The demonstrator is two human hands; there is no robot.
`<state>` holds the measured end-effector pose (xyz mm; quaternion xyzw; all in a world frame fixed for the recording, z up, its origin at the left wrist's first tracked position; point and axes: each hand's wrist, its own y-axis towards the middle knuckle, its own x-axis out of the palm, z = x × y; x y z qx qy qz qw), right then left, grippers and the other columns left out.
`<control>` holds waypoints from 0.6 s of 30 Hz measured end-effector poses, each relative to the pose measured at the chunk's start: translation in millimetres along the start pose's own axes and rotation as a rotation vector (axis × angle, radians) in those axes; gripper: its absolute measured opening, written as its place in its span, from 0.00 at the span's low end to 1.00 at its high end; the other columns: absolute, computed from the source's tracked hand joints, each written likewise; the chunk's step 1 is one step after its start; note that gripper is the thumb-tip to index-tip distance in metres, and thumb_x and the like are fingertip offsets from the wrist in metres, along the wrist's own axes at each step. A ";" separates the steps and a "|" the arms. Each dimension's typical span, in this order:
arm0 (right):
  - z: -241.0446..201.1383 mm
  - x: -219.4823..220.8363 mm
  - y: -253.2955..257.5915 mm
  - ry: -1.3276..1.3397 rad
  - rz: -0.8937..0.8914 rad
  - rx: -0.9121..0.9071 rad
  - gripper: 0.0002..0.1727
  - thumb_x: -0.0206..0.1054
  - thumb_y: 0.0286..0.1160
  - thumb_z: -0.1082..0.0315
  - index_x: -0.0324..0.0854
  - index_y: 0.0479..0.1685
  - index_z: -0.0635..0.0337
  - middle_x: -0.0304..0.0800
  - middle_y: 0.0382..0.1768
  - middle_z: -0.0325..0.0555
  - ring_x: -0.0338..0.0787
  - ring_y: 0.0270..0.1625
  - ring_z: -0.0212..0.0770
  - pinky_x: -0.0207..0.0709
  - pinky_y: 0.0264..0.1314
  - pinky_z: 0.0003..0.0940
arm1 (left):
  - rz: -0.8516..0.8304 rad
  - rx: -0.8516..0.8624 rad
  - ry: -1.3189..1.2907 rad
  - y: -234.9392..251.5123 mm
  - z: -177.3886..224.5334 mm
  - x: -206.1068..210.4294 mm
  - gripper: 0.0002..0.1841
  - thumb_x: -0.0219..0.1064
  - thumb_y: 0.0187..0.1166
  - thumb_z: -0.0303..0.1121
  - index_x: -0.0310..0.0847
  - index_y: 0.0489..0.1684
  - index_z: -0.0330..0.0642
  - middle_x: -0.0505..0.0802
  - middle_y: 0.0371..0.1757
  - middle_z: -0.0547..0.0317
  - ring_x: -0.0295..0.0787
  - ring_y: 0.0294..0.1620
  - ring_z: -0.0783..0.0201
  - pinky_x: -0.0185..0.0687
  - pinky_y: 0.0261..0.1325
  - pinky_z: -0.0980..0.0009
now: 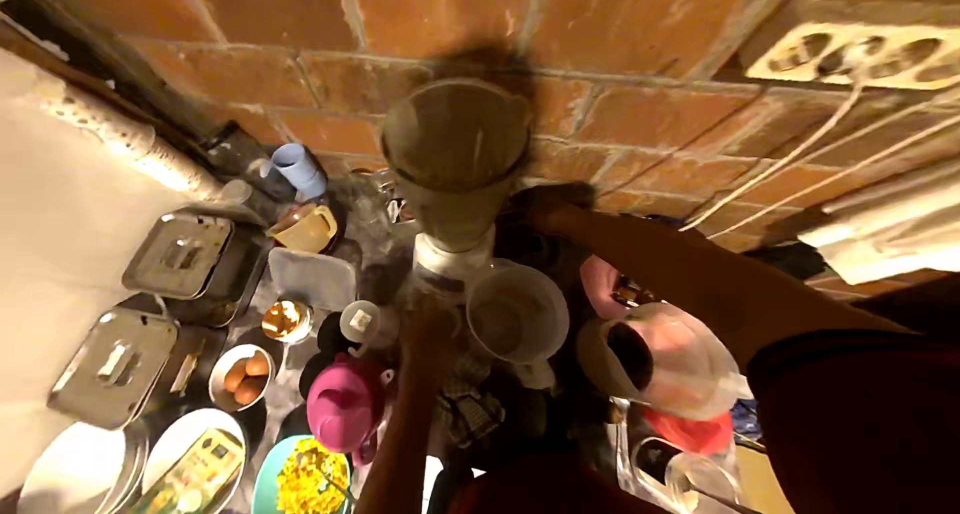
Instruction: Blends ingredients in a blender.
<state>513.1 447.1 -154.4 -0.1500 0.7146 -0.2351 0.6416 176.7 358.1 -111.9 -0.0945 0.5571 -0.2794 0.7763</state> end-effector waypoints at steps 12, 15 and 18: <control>7.3 -28.9 5.2 -0.134 0.033 -0.118 0.24 0.80 0.65 0.59 0.88 0.60 0.59 0.87 0.62 0.65 0.83 0.68 0.69 0.74 0.66 0.76 | 0.076 -0.116 0.060 -10.9 -2.7 -35.4 0.40 0.74 0.73 0.43 0.64 0.87 0.42 0.73 0.84 0.37 0.72 0.80 0.36 0.76 0.72 0.42; 14.6 -58.4 -8.6 -0.072 0.149 -0.225 0.23 0.78 0.68 0.61 0.87 0.61 0.63 0.84 0.67 0.64 0.79 0.75 0.66 0.70 0.76 0.71 | 0.089 -0.146 0.040 15.7 -20.0 -61.3 0.43 0.79 0.67 0.39 0.63 0.85 0.39 0.71 0.82 0.31 0.74 0.75 0.28 0.76 0.65 0.32; 22.9 -100.0 -60.0 0.214 0.306 -0.172 0.28 0.81 0.66 0.66 0.79 0.66 0.63 0.86 0.62 0.65 0.85 0.66 0.68 0.76 0.65 0.74 | 0.088 -0.172 0.049 56.3 -33.0 -74.5 0.46 0.82 0.65 0.35 0.61 0.87 0.38 0.70 0.82 0.30 0.73 0.75 0.28 0.76 0.65 0.31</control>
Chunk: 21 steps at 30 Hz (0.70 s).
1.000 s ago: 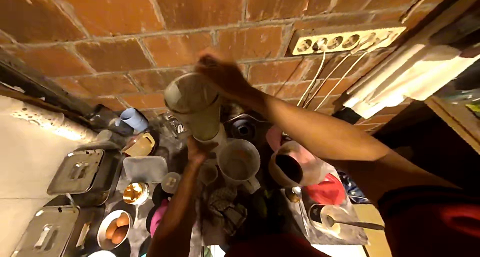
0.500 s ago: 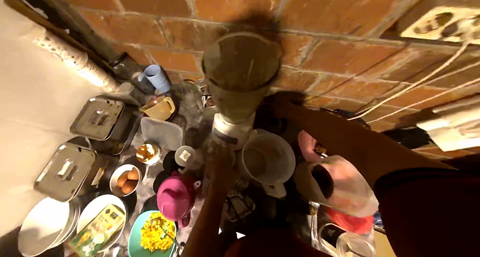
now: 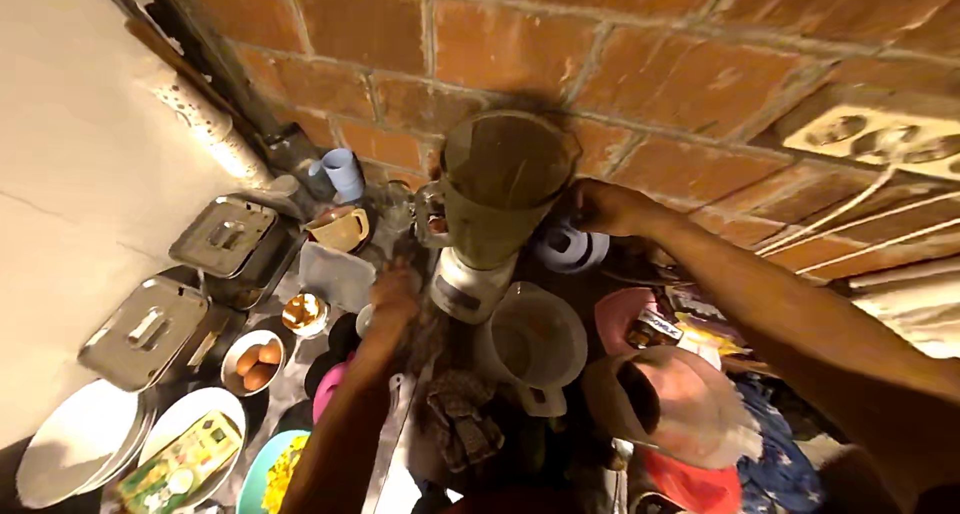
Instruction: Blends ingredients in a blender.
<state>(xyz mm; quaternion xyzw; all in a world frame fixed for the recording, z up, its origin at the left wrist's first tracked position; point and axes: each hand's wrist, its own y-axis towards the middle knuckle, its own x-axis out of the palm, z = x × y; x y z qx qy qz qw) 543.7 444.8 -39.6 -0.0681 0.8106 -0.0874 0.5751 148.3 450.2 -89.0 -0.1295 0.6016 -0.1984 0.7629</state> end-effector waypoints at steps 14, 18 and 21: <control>-158.3 -85.3 -116.4 0.048 0.844 -0.551 0.17 0.76 0.69 0.70 0.86 0.57 0.66 0.91 0.56 0.56 0.90 0.60 0.51 0.80 0.67 0.55 | 0.128 0.077 -0.153 41.4 -27.3 -7.3 0.67 0.90 0.52 0.41 0.41 0.95 0.39 0.50 0.92 0.27 0.48 0.90 0.28 0.58 0.82 0.32; -175.3 -48.9 -99.3 -0.145 0.705 -0.566 0.17 0.74 0.74 0.62 0.90 0.62 0.52 0.90 0.62 0.49 0.86 0.67 0.51 0.76 0.72 0.55 | 0.301 0.142 -0.344 -24.8 -18.4 -12.3 0.42 0.80 0.67 0.40 0.67 0.83 0.31 0.70 0.83 0.27 0.65 0.83 0.30 0.66 0.80 0.38; -183.5 -64.6 -106.3 -0.108 0.542 -0.551 0.20 0.76 0.73 0.53 0.89 0.60 0.53 0.90 0.62 0.47 0.88 0.67 0.48 0.77 0.74 0.55 | 0.257 0.221 -0.531 -63.8 -8.3 6.8 0.31 0.76 0.74 0.41 0.77 0.74 0.33 0.82 0.74 0.33 0.77 0.76 0.38 0.73 0.78 0.43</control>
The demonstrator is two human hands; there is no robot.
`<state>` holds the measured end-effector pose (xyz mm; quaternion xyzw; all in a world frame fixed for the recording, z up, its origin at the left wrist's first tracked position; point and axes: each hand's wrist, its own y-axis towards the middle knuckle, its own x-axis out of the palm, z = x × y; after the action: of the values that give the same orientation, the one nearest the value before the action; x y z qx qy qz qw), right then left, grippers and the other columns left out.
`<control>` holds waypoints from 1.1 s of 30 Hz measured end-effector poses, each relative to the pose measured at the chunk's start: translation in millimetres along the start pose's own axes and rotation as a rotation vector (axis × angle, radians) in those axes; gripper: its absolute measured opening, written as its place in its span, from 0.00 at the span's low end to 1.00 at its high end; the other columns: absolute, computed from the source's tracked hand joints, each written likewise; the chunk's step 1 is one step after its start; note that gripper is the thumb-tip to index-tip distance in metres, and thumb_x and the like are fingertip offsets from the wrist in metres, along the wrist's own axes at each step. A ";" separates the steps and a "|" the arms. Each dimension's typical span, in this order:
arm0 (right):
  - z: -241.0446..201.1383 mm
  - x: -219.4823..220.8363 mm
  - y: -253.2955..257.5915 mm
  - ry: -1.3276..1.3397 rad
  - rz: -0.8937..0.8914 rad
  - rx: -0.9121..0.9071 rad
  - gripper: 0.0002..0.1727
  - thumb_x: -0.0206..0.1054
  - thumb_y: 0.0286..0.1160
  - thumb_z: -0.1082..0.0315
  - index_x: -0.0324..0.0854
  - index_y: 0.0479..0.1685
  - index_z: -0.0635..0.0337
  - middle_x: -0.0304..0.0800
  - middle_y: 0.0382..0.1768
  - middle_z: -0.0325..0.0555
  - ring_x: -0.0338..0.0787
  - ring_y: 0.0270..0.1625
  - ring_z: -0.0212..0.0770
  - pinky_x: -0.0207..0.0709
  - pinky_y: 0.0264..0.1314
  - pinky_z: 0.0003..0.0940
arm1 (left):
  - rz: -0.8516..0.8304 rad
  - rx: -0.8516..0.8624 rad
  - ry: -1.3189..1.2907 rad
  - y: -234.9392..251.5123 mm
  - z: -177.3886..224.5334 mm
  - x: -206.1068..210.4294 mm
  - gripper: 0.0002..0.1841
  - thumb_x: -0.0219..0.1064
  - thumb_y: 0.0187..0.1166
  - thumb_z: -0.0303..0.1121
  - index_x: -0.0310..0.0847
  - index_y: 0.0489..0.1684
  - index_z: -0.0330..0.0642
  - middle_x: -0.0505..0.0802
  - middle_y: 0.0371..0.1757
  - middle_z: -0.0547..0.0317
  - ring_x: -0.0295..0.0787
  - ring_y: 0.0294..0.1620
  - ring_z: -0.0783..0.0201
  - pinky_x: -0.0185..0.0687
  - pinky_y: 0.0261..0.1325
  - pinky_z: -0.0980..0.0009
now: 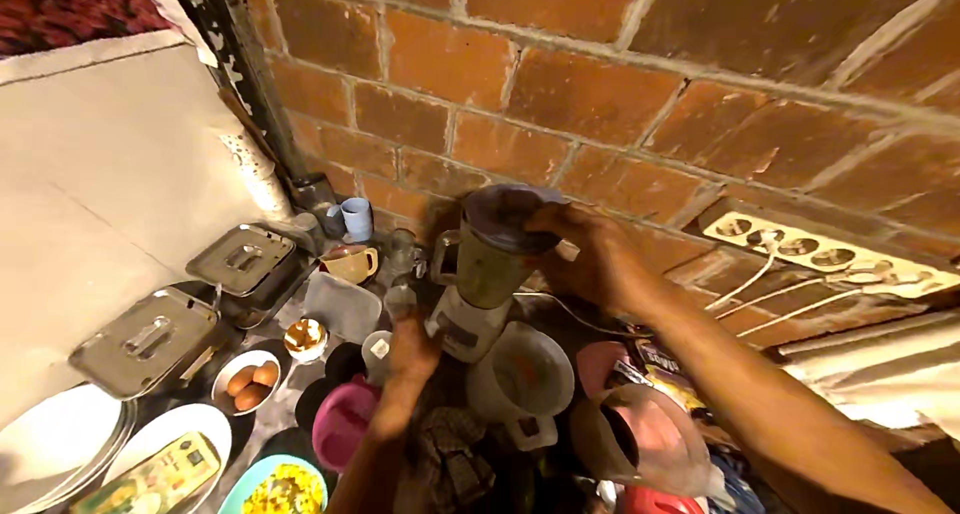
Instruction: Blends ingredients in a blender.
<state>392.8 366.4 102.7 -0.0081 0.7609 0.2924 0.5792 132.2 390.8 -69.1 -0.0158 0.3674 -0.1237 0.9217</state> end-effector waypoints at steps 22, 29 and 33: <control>22.6 54.1 99.0 -0.024 -0.380 0.138 0.41 0.57 0.76 0.27 0.74 0.83 0.40 0.74 0.83 0.49 0.70 0.86 0.56 0.60 0.85 0.67 | -0.279 0.036 0.037 63.0 -43.2 55.5 0.34 0.75 0.72 0.28 0.69 0.81 0.32 0.82 0.72 0.30 0.78 0.74 0.33 0.71 0.76 0.35; 26.5 54.9 97.9 -0.006 -0.349 0.109 0.39 0.58 0.76 0.27 0.75 0.82 0.39 0.75 0.82 0.46 0.71 0.85 0.53 0.62 0.84 0.66 | -0.257 0.175 0.068 91.8 -57.4 53.4 0.28 0.78 0.69 0.28 0.79 0.72 0.38 0.89 0.62 0.37 0.86 0.65 0.38 0.77 0.71 0.38; 23.7 54.1 99.4 -0.006 -0.359 0.132 0.39 0.58 0.77 0.29 0.74 0.83 0.40 0.74 0.83 0.47 0.71 0.86 0.54 0.60 0.85 0.66 | -0.314 0.219 0.090 93.7 -60.7 46.8 0.36 0.83 0.65 0.34 0.75 0.76 0.38 0.88 0.64 0.36 0.85 0.66 0.37 0.76 0.71 0.37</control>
<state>360.8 477.2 94.2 -0.1048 0.7629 0.1340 0.6237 143.9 474.0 -156.1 0.0327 0.3857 -0.3059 0.8698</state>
